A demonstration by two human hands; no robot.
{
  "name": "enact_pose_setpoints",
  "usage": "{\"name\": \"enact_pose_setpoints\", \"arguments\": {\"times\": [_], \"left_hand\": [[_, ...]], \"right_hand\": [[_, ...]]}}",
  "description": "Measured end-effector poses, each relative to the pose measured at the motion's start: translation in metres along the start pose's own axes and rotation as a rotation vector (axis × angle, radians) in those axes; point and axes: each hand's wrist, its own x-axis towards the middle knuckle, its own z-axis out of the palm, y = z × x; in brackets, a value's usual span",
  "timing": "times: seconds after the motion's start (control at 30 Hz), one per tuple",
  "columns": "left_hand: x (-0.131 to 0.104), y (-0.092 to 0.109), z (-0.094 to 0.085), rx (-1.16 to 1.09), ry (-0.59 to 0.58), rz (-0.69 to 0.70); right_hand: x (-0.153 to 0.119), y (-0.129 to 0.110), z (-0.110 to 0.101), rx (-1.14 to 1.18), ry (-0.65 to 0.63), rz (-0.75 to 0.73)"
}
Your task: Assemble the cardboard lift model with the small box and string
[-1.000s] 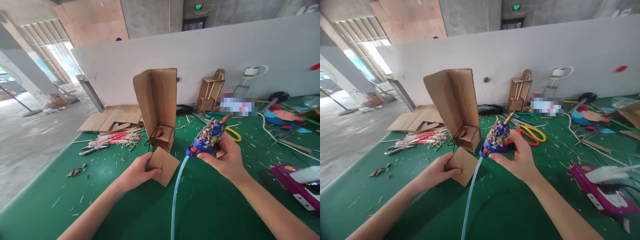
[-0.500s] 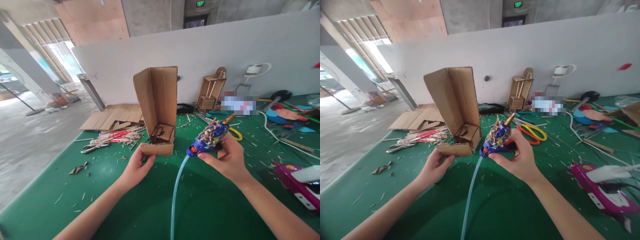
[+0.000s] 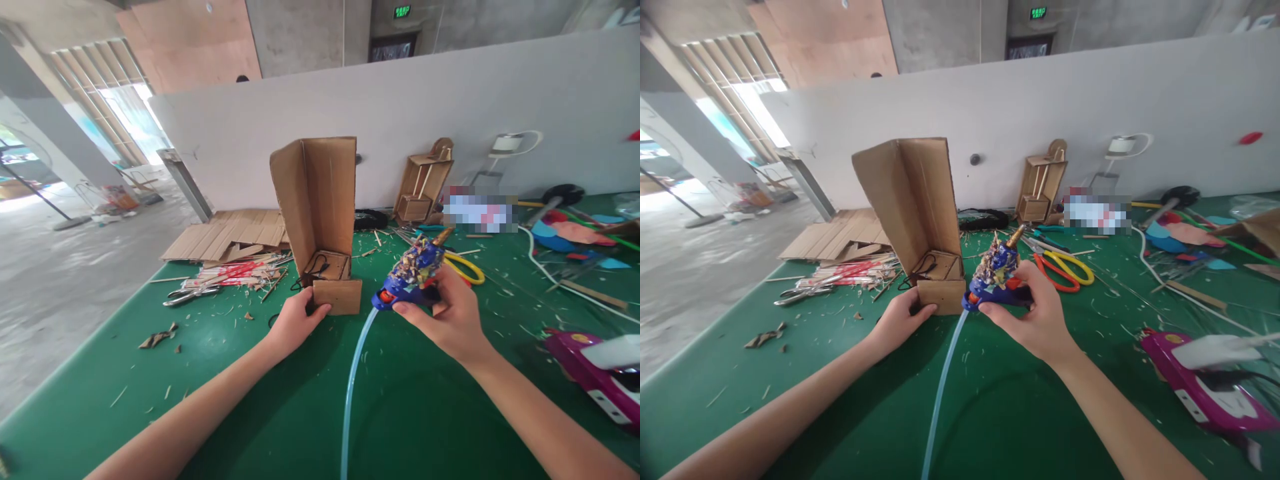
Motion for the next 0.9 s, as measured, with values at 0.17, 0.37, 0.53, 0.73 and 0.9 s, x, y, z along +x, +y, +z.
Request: {"name": "enact_pose_setpoints", "arguments": {"times": [0.17,0.37,0.53,0.73,0.9], "left_hand": [[-0.006,0.007,-0.006,0.052,0.029,0.021],[-0.045,0.010,-0.016,0.317,0.331,0.118],[-0.069,0.052,-0.009,0.102,0.135,0.251],[-0.041,0.083,0.011,-0.391,-0.082,0.037],[-0.036,0.083,0.003,-0.303,-0.069,0.102]], "right_hand": [[0.001,-0.002,0.001,-0.013,0.015,-0.006],[0.000,-0.003,0.003,-0.005,0.022,0.020],[-0.003,0.001,0.009,-0.020,0.095,0.085],[0.001,-0.004,0.008,0.064,0.065,0.139],[0.009,-0.008,-0.002,0.216,-0.087,0.185]]}}
